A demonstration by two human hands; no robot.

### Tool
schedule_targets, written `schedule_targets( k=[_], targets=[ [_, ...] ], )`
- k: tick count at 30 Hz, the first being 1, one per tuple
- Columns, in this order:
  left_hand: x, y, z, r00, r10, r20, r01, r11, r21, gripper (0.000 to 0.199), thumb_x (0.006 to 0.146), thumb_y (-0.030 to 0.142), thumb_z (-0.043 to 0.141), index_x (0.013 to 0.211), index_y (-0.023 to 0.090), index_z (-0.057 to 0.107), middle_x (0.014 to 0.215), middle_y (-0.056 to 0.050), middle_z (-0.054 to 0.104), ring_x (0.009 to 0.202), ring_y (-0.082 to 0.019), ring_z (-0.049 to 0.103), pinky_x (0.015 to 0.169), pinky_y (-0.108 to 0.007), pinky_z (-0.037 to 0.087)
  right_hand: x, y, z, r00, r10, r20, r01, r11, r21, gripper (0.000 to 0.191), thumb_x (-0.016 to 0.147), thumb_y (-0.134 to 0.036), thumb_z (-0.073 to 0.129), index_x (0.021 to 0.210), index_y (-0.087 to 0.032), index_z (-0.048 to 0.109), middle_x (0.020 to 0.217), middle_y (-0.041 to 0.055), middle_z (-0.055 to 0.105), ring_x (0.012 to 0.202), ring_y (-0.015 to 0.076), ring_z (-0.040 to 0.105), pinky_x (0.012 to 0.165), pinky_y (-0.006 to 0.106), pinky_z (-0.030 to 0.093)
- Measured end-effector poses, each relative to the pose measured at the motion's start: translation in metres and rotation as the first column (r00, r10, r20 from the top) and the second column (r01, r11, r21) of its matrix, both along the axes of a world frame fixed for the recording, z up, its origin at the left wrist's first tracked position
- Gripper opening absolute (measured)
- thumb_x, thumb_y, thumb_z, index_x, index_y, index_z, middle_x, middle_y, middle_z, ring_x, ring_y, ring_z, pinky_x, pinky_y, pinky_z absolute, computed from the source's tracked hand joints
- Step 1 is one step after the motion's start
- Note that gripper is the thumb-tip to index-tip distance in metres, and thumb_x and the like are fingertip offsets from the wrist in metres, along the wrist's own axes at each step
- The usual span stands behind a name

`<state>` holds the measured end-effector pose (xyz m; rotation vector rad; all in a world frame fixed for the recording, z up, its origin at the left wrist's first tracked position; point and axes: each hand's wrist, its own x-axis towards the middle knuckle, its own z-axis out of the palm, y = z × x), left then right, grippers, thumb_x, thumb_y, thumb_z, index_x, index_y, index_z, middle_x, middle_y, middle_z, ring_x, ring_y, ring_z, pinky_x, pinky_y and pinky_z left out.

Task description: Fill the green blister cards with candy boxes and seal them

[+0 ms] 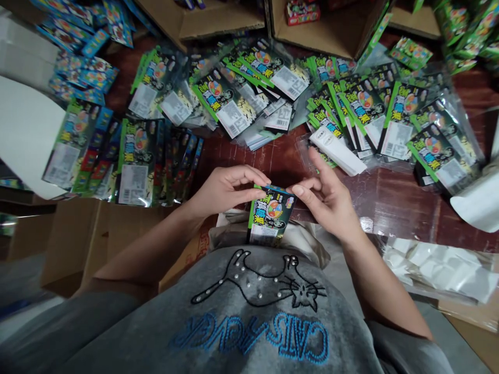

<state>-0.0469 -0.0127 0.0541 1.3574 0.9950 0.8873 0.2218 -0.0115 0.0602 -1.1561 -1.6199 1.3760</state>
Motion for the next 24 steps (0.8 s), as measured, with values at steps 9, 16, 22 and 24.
schedule_targets(
  k=[9, 16, 22, 24],
  targets=[
    [0.012, -0.005, 0.003, 0.997, 0.037, -0.062, -0.033, 0.998, 0.052, 0.013, 0.087, 0.030, 0.084, 0.093, 0.019, 0.080, 0.099, -0.006, 0.083, 0.091, -0.016, 0.077, 0.088, -0.031, 0.064, -0.004, 0.052, 0.054, 0.816, 0.491, 0.305, -0.492, 0.867, -0.081, 0.028, 0.090, -0.053, 0.077, 0.087, -0.024, 0.074, 0.087, 0.0019, 0.072, 0.074, 0.0172, 0.064, 0.069, 0.034, 0.052],
    [0.008, -0.013, 0.004, 0.994, 0.089, -0.061, -0.087, 0.996, 0.026, 0.016, 0.089, 0.031, 0.083, 0.096, 0.018, 0.081, 0.102, -0.008, 0.083, 0.093, -0.018, 0.078, 0.089, -0.033, 0.064, -0.021, 0.040, 0.039, 0.814, 0.227, 0.535, -0.417, 0.869, 0.266, 0.023, 0.094, -0.043, 0.076, 0.108, -0.025, 0.071, 0.108, 0.0094, 0.069, 0.098, 0.0283, 0.068, 0.086, 0.044, 0.055],
    [-0.019, -0.030, 0.013, 0.981, 0.179, -0.076, -0.170, 0.979, 0.110, 0.015, 0.094, 0.033, 0.079, 0.100, 0.019, 0.080, 0.107, -0.008, 0.084, 0.097, -0.019, 0.079, 0.091, -0.035, 0.064, -0.041, 0.047, 0.035, 0.800, 0.382, 0.463, -0.563, 0.744, 0.360, 0.017, 0.106, -0.044, 0.064, 0.113, -0.033, 0.075, 0.105, 0.0041, 0.079, 0.090, 0.0263, 0.076, 0.081, 0.043, 0.058],
    [-0.043, -0.036, 0.031, 0.955, 0.261, -0.138, -0.237, 0.956, 0.171, 0.016, 0.095, 0.033, 0.078, 0.107, 0.021, 0.079, 0.114, -0.009, 0.083, 0.104, -0.021, 0.080, 0.095, -0.037, 0.064, -0.067, 0.065, 0.036, 0.788, 0.453, 0.418, -0.594, 0.736, 0.324, 0.022, 0.106, -0.046, 0.064, 0.119, -0.032, 0.074, 0.105, 0.0021, 0.082, 0.083, 0.0231, 0.077, 0.074, 0.038, 0.058]
  ],
)
